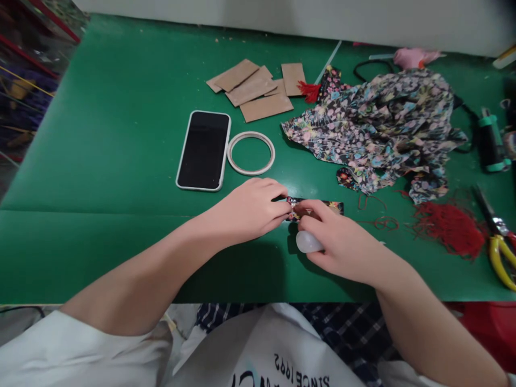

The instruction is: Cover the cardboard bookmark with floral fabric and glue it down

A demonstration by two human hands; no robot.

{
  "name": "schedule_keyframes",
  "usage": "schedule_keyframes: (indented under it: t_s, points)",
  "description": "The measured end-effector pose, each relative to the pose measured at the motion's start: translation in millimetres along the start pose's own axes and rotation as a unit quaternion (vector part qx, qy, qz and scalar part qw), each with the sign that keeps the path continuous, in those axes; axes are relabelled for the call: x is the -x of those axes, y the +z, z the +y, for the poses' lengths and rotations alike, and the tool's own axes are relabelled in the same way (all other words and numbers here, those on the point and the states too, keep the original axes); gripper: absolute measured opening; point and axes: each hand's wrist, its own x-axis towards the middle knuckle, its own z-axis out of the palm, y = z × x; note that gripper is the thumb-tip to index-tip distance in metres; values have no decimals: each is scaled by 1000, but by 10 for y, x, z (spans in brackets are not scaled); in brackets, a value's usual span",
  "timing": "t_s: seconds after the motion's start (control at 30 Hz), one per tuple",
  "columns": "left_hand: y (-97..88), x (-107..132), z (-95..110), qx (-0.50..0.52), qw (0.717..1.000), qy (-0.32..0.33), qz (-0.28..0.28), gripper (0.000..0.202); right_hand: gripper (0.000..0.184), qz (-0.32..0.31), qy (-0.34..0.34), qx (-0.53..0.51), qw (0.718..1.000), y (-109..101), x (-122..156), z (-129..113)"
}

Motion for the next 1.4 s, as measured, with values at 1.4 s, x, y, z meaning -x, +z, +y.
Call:
schedule_keyframes:
  t_s: [1.4]
  points:
    - [0,-6,-1,3,1000,-6,-10,33,15,12,-8,63,998,20,19,-15]
